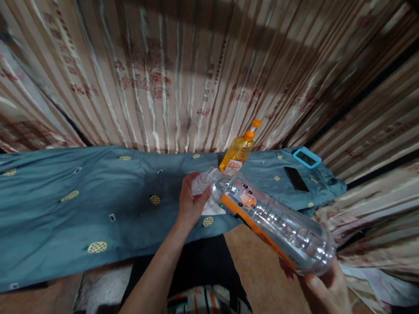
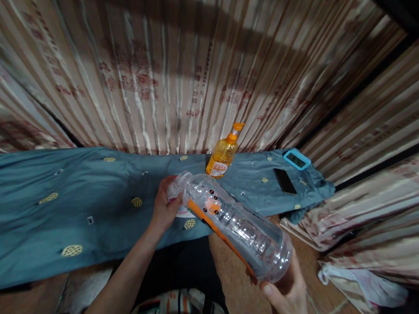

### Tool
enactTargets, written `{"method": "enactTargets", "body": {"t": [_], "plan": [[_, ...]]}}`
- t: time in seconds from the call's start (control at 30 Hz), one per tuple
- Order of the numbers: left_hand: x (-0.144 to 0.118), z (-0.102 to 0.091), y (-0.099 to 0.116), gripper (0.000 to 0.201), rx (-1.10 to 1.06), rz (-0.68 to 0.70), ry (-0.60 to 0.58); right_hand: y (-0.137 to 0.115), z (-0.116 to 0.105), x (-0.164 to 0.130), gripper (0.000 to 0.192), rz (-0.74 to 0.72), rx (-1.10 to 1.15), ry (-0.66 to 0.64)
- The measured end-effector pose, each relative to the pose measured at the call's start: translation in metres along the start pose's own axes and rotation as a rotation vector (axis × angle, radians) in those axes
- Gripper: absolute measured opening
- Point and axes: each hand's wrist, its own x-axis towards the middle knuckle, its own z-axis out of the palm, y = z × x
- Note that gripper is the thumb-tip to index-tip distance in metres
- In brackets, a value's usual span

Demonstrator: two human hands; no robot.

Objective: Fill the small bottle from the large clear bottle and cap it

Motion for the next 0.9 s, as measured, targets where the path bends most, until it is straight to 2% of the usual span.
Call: {"method": "enactTargets", "body": {"t": [0.2,0.37,0.57,0.73,0.9], "plan": [[-0.001,-0.001,0.002,0.048,-0.003,0.006,0.005,0.002,-0.003,0.000,0.083,0.002,-0.028,-0.056],[-0.003,-0.003,0.002,0.050,-0.001,0.000,0.002,0.007,-0.012,0.001,0.089,0.027,-0.098,-0.025],[-0.005,-0.003,0.001,0.049,0.012,0.018,-0.007,0.005,-0.007,-0.003,0.097,0.053,-0.064,-0.005],[-0.005,-0.002,0.000,0.050,0.008,0.019,-0.002,0.004,-0.005,-0.003,0.109,0.057,-0.050,-0.061],[-0.004,-0.001,0.002,0.051,0.003,0.019,-0.013,0.011,-0.004,-0.002,0.100,0.049,-0.063,0.002]]}}
